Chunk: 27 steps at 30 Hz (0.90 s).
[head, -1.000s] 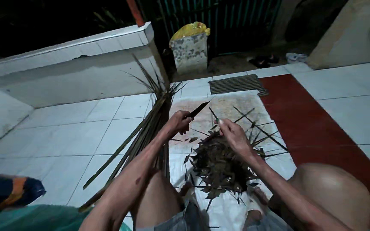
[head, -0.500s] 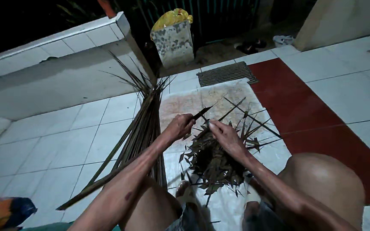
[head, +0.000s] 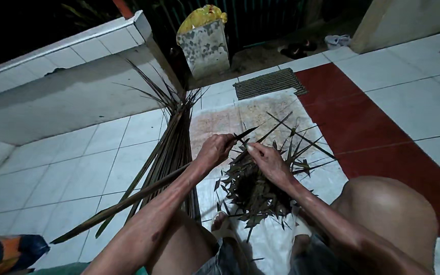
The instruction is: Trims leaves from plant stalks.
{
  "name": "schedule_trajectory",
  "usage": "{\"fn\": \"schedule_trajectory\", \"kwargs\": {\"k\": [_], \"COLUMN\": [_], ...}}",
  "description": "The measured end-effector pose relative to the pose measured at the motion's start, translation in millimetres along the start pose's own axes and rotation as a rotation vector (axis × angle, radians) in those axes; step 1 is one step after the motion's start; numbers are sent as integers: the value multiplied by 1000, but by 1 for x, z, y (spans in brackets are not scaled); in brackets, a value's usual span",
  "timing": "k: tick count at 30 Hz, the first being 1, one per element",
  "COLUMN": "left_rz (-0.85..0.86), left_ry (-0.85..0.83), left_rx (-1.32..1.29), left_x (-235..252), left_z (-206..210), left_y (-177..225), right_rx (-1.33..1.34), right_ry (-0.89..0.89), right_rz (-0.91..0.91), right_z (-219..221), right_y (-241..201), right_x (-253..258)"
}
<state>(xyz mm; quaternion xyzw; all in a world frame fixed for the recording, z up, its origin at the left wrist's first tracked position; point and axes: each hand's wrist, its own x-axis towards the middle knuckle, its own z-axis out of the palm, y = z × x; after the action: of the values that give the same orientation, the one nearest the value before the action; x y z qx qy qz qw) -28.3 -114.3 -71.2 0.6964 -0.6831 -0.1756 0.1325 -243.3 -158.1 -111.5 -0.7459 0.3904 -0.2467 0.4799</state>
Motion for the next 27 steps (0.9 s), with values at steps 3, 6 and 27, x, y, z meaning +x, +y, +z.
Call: {"fn": "schedule_trajectory", "kwargs": {"k": [3,6,27], "left_rz": [-16,-52,-64], "left_ry": [34,70,51], "left_rx": [125,249,262], "left_x": [-2,-5,-9], "left_z": [4,3,8], "left_y": [6,20,31], "right_rx": [-45,-62,-53], "right_ry": [16,28,110], "right_rz": [48,69,66], "right_z": [1,1,8], "right_y": [-5,-9,7], "right_x": [-2,-2,0]}}
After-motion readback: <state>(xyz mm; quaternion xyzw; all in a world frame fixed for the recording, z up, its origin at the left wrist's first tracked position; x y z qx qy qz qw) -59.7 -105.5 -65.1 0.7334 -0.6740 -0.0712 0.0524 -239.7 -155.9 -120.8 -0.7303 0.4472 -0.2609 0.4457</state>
